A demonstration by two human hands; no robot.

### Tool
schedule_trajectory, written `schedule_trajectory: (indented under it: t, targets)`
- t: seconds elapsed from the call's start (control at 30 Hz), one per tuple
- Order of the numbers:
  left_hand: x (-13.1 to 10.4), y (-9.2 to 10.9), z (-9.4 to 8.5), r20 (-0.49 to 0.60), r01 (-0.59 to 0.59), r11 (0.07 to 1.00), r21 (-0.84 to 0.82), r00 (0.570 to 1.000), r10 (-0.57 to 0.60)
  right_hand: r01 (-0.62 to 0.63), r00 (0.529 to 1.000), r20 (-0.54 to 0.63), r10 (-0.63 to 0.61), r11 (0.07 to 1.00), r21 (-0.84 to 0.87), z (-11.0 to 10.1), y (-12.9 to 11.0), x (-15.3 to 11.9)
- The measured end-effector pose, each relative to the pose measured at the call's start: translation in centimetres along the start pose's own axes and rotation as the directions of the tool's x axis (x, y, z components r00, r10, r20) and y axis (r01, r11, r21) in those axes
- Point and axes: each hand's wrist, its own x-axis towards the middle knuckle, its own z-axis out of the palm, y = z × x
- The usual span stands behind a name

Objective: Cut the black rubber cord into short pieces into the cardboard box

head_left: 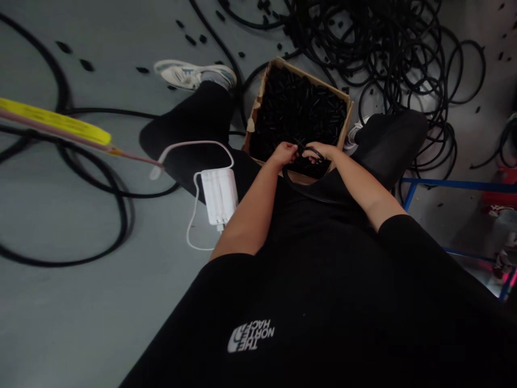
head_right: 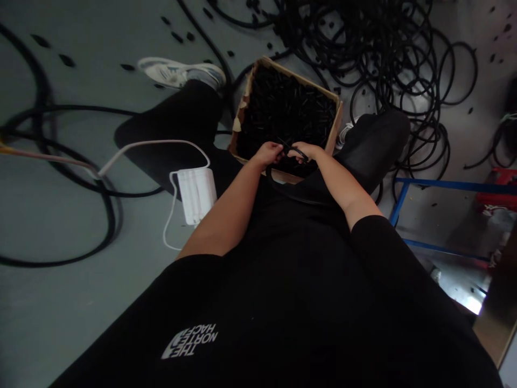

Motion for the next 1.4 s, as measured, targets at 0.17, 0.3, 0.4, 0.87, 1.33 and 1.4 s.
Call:
schedule_trajectory:
  t: [0.17,0.3,0.4,0.87,1.33,1.4]
  targets:
    - [-0.5,0.2,0.0,-0.038,0.017,0.998,-0.06,0.999,-0.019,0.041,0.992,-0.121,-0.046,0.998,-0.044,-0.2,-0.5,-0.9]
    - [-1.1,0.5,0.3,-0.09,0.092,0.987,-0.132,0.99,-0.104,0.049,0.981,-0.185,-0.065,0.995,-0.091,-0.8,-0.5,-0.8]
    - [-1.6,0.8,0.2,-0.105,0.152,0.987,-0.041,0.982,-0.156,0.022,0.984,-0.174,-0.044,0.992,-0.127,-0.9,-0.2,-0.4]
    - [-0.3,0.1,-0.2,-0.093,0.074,0.994,0.085,0.993,-0.066,0.023,0.978,-0.2,-0.066,0.977,-0.213,-1.1,-0.1,-0.6]
    - [-0.2,-0.1,0.1,-0.105,-0.199,0.968,0.153,0.971,0.216,0.002,0.979,-0.202,-0.025,0.994,-0.113,-1.0,0.9,0.6]
    - [0.1,-0.3,0.0,-0.17,-0.157,0.974,0.162,0.968,0.185,0.034,0.969,-0.24,-0.064,0.991,-0.129,-1.0,0.8,0.5]
